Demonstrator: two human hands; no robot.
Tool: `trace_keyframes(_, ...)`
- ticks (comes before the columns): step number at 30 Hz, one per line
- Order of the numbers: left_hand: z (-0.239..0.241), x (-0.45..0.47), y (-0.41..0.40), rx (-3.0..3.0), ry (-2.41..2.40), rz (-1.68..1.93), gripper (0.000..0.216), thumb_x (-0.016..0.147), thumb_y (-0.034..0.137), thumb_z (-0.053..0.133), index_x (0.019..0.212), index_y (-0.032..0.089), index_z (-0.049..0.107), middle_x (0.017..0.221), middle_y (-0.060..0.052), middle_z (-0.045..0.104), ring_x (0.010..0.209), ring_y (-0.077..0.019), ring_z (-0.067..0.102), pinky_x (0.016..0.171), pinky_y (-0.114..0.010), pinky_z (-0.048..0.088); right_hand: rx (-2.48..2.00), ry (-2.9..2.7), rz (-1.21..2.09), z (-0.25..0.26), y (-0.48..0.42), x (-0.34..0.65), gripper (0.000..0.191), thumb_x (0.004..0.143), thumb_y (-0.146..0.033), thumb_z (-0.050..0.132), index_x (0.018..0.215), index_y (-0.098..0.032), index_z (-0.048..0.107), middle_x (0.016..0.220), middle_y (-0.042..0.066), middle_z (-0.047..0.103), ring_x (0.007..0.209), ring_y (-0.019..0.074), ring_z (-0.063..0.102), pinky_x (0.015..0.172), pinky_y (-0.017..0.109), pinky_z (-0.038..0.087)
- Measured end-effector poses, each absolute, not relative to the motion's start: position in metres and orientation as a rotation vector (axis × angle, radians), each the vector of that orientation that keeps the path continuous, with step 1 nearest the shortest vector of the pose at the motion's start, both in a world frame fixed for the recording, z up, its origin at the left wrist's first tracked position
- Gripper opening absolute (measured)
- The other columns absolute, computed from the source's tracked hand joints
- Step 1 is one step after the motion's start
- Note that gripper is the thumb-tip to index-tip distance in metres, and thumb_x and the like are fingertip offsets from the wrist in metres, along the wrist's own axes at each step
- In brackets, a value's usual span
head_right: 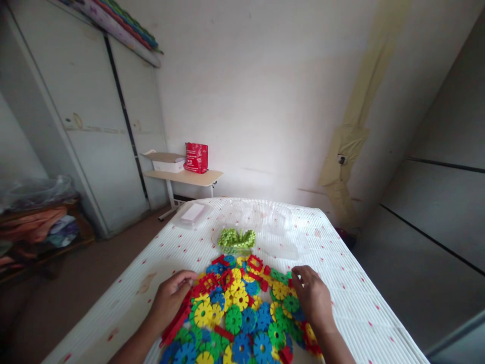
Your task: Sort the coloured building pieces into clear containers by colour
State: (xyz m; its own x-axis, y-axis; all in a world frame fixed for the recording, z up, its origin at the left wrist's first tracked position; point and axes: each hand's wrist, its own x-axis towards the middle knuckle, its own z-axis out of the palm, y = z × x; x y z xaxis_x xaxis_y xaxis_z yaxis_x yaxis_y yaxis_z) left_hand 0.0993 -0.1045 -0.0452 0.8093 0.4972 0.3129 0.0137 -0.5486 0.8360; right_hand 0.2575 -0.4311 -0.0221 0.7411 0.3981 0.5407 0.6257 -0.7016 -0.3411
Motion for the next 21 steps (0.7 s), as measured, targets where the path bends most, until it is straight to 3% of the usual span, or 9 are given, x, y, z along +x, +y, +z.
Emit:
trace_keyframes(9, -0.026, 0.149, -0.103, 2.407, 0.265, 0.408, 0.031, 0.076, 0.015, 0.043, 0.096, 0.017, 0.066, 0.101, -0.005, 0.068, 0.097, -0.0163, 0.06, 0.091, -0.027, 0.042, -2.512, -1.022, -0.363, 0.0, -0.375, 0.248, 0.023, 0.084, -0.019, 0.042, 0.09, -0.02, 0.064, 0.089, 0.005, 0.066, 0.086, 0.0179, 0.058, 0.075, 0.027, 0.045)
trace_keyframes(14, -0.027, 0.169, -0.11, 2.56, 0.225, 0.262, 0.054, 0.067, 0.005, 0.051, 0.117, 0.026, 0.058, 0.127, -0.002, 0.054, 0.118, -0.0192, 0.045, 0.1, -0.03, 0.033, -2.694, -1.092, -0.203, 0.004, -0.343, 0.248, 0.021, 0.083, -0.018, 0.047, 0.094, -0.023, 0.063, 0.098, 0.005, 0.064, 0.093, 0.0175, 0.055, 0.078, 0.025, 0.041)
trace_keyframes(21, -0.029, 0.173, -0.121, 2.703, 0.324, 0.195, 0.04, 0.073, 0.009, 0.048, 0.104, 0.028, 0.062, 0.114, -0.001, 0.06, 0.108, -0.0203, 0.05, 0.088, -0.032, 0.038, -2.794, -1.002, -0.185, -0.012, -0.332, 0.25, 0.015, 0.084, -0.017, 0.047, 0.085, -0.019, 0.063, 0.092, 0.008, 0.063, 0.091, 0.0202, 0.055, 0.071, 0.027, 0.04)
